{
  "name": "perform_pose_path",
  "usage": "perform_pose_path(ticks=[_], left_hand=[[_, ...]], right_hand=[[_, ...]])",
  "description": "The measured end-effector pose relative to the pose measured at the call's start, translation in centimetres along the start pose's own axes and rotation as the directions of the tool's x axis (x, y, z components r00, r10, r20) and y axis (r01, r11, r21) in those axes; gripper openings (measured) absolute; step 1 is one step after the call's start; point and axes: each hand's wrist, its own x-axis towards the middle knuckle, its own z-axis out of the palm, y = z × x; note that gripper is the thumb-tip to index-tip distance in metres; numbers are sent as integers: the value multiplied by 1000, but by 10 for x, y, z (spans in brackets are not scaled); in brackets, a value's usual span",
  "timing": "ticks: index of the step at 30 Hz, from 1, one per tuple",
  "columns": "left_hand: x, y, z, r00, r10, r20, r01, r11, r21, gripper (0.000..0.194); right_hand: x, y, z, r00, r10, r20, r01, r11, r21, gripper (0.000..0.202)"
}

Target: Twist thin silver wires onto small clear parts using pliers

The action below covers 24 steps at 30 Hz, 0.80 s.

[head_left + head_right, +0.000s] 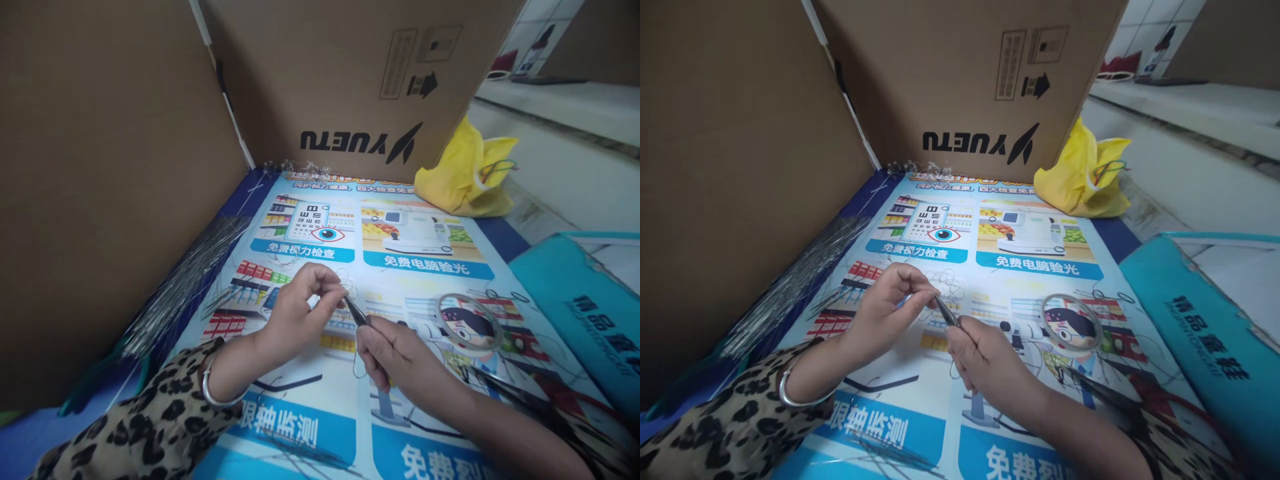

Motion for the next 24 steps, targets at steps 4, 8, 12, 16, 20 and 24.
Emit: perform_pose_path(ticks=[4, 8, 12, 16, 20, 24], left_hand=[[2, 2, 1, 991, -108, 73, 122, 966, -226, 12], [0, 1, 2, 995, -94, 28, 98, 974, -204, 11], [-3, -1, 4, 996, -72, -45, 66, 990, -121, 12], [-5, -1, 6, 991, -35, -129, 35, 999, -2, 11], [-7, 1, 7, 983, 50, -175, -34, 995, 95, 8], [-9, 1, 7, 968, 179, -177, -139, 966, 220, 9]], right_hand=[[1, -1, -3, 1000, -3, 10, 3, 1000, -5, 36], [0, 1, -4, 997, -40, 63, 36, 997, 65, 39], [0, 4, 0, 996, -79, 39, 75, 993, 92, 42], [-1, 5, 3, 996, -90, 22, 88, 993, 73, 43], [-1, 9, 6, 994, -112, 14, 109, 989, 102, 41], [-1, 12, 8, 992, -129, 1, 129, 987, 101, 39]])
